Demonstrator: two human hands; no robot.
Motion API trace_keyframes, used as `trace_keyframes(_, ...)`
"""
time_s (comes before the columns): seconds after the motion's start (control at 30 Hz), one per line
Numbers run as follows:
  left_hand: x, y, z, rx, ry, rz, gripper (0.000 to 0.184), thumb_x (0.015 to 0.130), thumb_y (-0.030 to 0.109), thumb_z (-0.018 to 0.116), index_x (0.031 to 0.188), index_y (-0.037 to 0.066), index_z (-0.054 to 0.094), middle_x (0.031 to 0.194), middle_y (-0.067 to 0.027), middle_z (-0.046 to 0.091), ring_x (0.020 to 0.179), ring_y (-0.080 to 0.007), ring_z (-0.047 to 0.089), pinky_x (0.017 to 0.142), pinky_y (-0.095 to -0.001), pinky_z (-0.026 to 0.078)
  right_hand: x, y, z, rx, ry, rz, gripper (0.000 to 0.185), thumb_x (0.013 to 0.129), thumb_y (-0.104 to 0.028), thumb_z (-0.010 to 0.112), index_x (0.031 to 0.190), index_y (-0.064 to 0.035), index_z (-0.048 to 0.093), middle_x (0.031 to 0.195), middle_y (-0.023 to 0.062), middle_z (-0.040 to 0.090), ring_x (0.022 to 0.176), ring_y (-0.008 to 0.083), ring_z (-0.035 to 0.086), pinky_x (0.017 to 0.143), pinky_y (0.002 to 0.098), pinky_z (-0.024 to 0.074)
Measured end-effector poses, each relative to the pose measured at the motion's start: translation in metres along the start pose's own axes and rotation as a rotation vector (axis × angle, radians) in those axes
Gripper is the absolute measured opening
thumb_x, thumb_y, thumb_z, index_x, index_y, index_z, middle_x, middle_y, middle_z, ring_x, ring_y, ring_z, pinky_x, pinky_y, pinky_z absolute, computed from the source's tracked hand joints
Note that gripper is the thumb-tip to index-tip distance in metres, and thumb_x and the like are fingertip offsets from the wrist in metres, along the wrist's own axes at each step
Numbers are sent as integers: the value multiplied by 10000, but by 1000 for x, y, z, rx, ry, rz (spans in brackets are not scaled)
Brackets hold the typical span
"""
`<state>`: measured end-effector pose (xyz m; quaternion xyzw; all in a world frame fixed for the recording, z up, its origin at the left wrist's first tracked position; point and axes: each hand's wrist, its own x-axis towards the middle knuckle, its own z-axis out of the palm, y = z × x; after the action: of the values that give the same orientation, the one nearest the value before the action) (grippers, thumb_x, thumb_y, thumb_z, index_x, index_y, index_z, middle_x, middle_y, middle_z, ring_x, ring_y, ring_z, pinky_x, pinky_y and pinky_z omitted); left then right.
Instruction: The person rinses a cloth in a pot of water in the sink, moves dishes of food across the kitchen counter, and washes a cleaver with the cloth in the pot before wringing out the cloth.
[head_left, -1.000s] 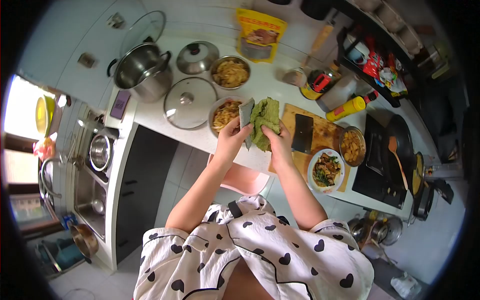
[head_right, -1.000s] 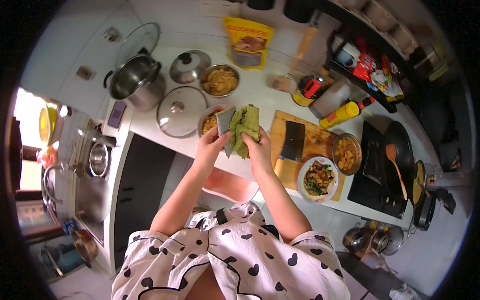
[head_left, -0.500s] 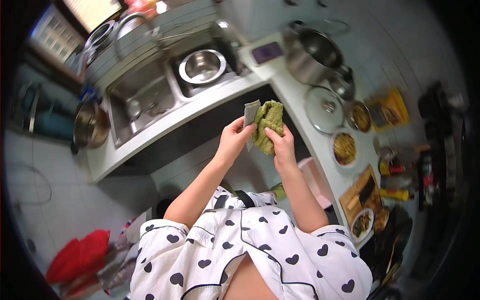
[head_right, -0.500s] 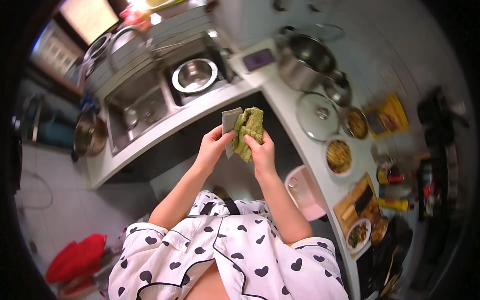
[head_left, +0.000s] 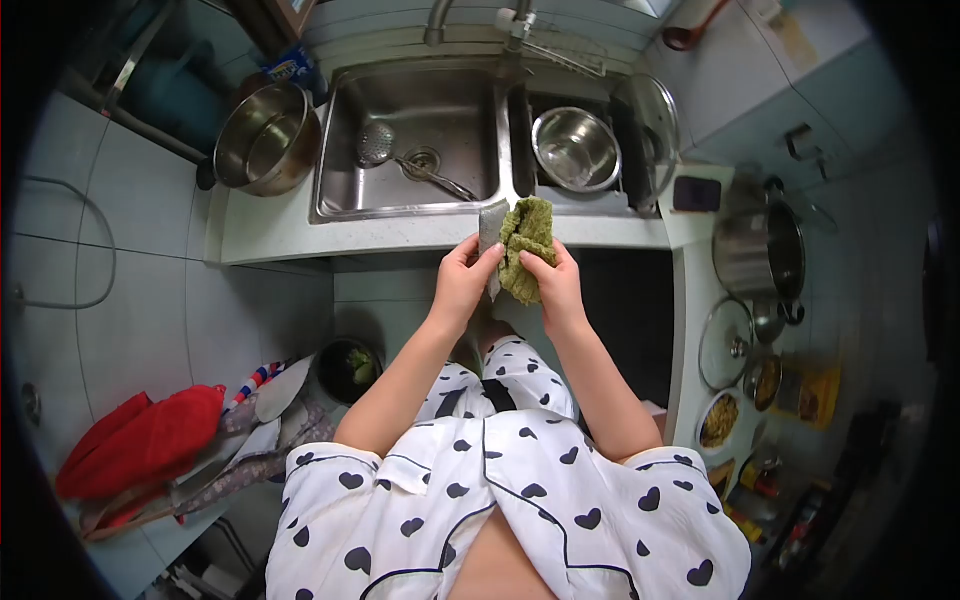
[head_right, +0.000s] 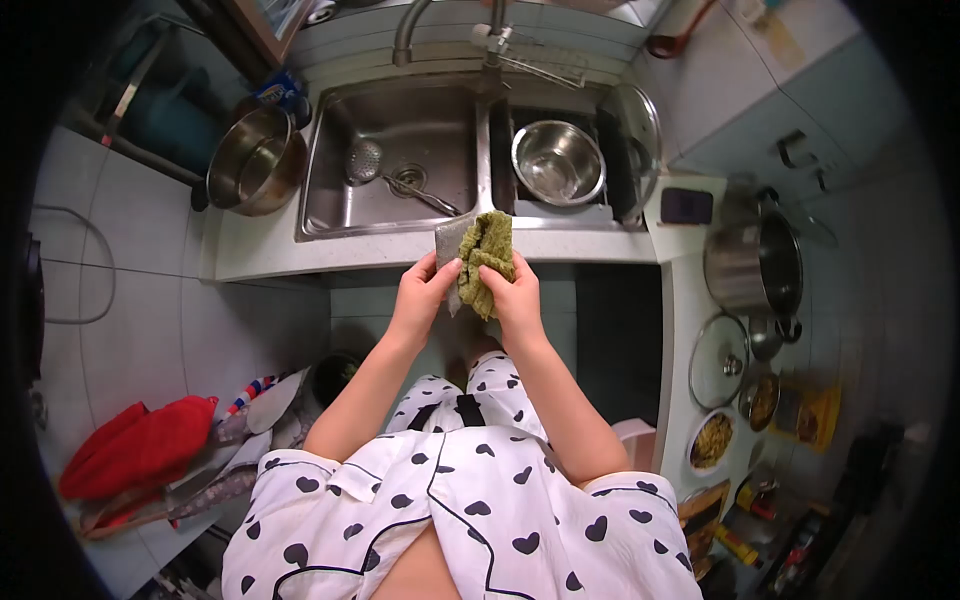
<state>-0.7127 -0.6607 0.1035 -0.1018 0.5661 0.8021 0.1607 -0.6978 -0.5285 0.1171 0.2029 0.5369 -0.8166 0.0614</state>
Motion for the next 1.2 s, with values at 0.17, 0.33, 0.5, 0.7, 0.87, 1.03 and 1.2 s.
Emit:
trace_keyframes(0.17,44,25,-17,21,108,-37,314,866,145,590,1134,-17,559,912,-41,626,793,-66,563,713,-208,455,65,-6,25,0,-113,82,340,811,-45,580,1146,-19,525,1008,54,607,885,135,597,781,280,490)
trace_keyframes(0.33,95,37,-22,52,119,-18,339,869,224,587,1143,29,548,965,-12,610,837,-65,557,713,-212,435,119,-18,37,-24,-149,124,340,811,-48,573,1146,-16,523,1027,61,604,910,138,591,789,282,487)
trace_keyframes(0.5,133,44,-10,89,202,-86,348,861,174,599,1152,-9,542,866,-38,626,757,-60,555,666,-197,434,161,-28,37,-18,-99,166,329,805,-41,570,1129,-5,528,1012,64,609,897,144,594,785,285,484)
trace_keyframes(0.7,154,42,-28,-12,257,-117,382,862,167,596,1194,-2,513,871,-41,628,757,-61,552,672,-211,431,198,-18,55,-106,-140,260,330,796,-38,571,1121,0,532,999,67,614,887,149,597,790,281,474)
trace_keyframes(0.87,161,47,-57,-64,311,-109,400,859,154,592,1212,-9,500,941,-58,619,810,-79,557,730,-217,438,213,-9,85,-175,-162,301,336,797,-38,570,1129,-5,529,1011,67,610,904,153,593,805,286,468)
trace_keyframes(1.03,173,57,-85,-50,265,-117,425,855,148,592,1231,-21,486,971,-64,613,829,-82,558,744,-224,442,223,5,111,-139,-113,301,323,786,-27,565,1106,5,535,987,65,607,896,150,581,798,278,456)
trace_keyframes(1.2,169,67,-128,-2,273,-113,446,852,143,594,1243,-33,472,982,-65,609,818,-82,553,743,-224,445,220,25,152,-194,-98,309,326,794,-35,570,1117,-3,531,1006,71,606,906,157,589,797,289,474)
